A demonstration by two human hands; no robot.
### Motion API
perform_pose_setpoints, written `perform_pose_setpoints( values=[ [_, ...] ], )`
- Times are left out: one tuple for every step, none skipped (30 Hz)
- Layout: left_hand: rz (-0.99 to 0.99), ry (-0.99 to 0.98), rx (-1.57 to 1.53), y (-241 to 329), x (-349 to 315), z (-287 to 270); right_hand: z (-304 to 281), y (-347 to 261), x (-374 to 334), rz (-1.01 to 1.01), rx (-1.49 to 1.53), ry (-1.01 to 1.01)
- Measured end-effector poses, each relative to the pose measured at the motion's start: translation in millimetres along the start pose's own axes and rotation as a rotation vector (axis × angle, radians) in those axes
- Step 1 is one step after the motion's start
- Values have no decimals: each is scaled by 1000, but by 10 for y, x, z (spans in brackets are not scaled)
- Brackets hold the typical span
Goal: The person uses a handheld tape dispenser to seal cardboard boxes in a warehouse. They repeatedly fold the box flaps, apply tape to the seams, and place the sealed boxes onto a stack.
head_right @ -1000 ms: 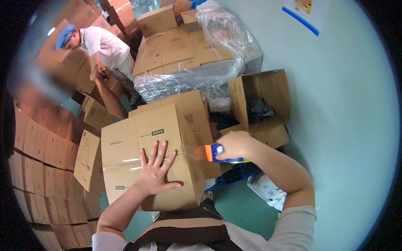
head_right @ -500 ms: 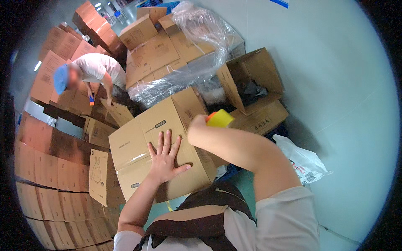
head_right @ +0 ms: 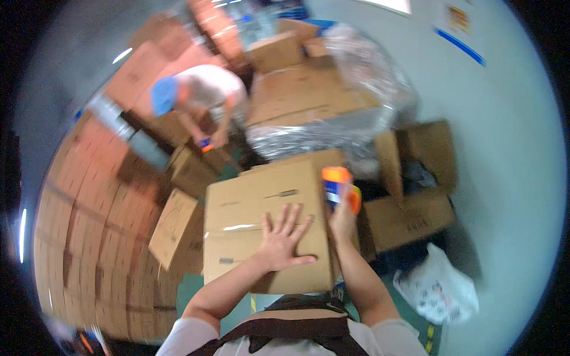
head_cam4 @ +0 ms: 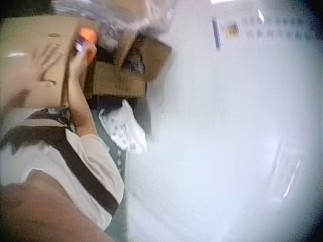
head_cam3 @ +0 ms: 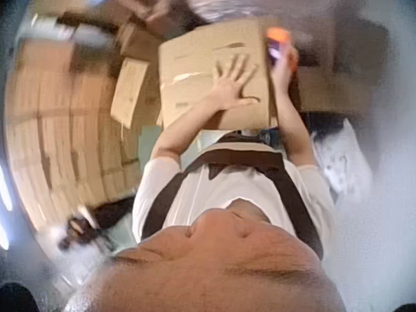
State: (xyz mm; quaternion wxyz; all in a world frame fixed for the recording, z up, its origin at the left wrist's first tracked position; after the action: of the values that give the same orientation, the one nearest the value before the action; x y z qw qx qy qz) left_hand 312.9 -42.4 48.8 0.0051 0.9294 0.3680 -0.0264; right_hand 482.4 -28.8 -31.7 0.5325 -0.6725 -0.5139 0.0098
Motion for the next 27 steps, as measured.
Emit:
perform_pose_setpoints(
  values=[
    [18, -8, -19, -70, -46, -2, 62, -74, -60, -87, -32, -16],
    [23, 2, -25, -86, -82, 15, 31, -154, -103, -178, -69, -15],
    [21, 8, -31, -105, -141, 27, 40, -185, -172, -49, 117, -95],
    [46, 23, -72, -119, -162, -8, 64, -100, -255, 89, 274, -177],
    [70, 103, -237, -151, -135, -7, 212, 315, -425, 237, 545, -277],
    [105, 193, -396, -230, -151, -50, 378, 725, -568, 394, 801, -389],
    [-43, 265, -369, -419, -267, -124, 309, 930, -662, 497, 989, -345],
    [-183, 337, -351, -605, -347, -203, 198, 1032, -599, 608, 1158, -294],
    [-331, 386, -334, -816, -523, -248, 39, 797, -494, 580, 904, -333],
    [-486, 533, -232, -1141, -692, -267, -192, 492, -397, 535, 651, -343],
    [-684, 587, -187, -1486, -883, -295, -275, 271, -337, 493, 621, -384],
    [-893, 598, -190, -1779, -1102, -253, -310, 45, -282, 447, 596, -419],
    [-1084, 516, -230, -2064, -1337, -57, -310, -277, -237, 343, 536, -454],
    [-1159, 456, -373, -2217, -1497, 169, -288, -367, -177, 315, 459, -587],
    [-1085, 288, -762, -2246, -1565, 259, -220, -463, -164, 303, 441, -603],
    [-973, 113, -1138, -2217, -1621, 326, -141, -559, -175, 291, 424, -620],
    [-967, 189, -1116, -2270, -1695, 423, -89, -628, -166, 230, 403, -591],
    [-965, 269, -1092, -2313, -1794, 556, -23, -715, -179, 165, 385, -565],
    [-1003, 293, -1118, -2353, -1963, 531, 63, -905, -216, 110, 370, -541],
    [-995, 324, -1160, -2408, -2184, 482, 140, -1117, -188, 55, 291, -618],
    [-1008, 370, -1159, -2436, -2355, 394, 166, -1406, -165, 71, 374, -637],
    [-1034, 422, -1148, -2509, -2627, 287, 250, -1749, -204, 87, 469, -665],
    [-1063, 501, -1133, -2596, -2950, 193, 354, -1999, -244, 42, 447, -697],
    [-1077, 576, -1121, -2656, -3252, 92, 442, -2273, -286, -73, 398, -669],
    [-1101, 698, -1149, -2702, -3584, -33, 546, -2550, -337, -187, 346, -641],
    [-1128, 781, -1147, -2734, -3927, -175, 662, -2801, -387, -297, 293, -614],
    [-1157, 870, -1115, -2743, -4270, -311, 835, -2994, -434, -358, 381, -635]
  ],
)
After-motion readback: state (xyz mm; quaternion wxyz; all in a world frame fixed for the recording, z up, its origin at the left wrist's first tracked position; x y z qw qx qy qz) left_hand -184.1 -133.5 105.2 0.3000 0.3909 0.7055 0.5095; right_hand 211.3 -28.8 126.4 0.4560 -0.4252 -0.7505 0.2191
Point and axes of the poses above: each hand's wrist, its own x-axis towards the middle knuckle, its own z-axis out of the palm, y = z × x, the point moved 5 cm from there along x, towards the middle knuckle, and after that the axes turned 5 degrees about -z, right-handed, at the moved point
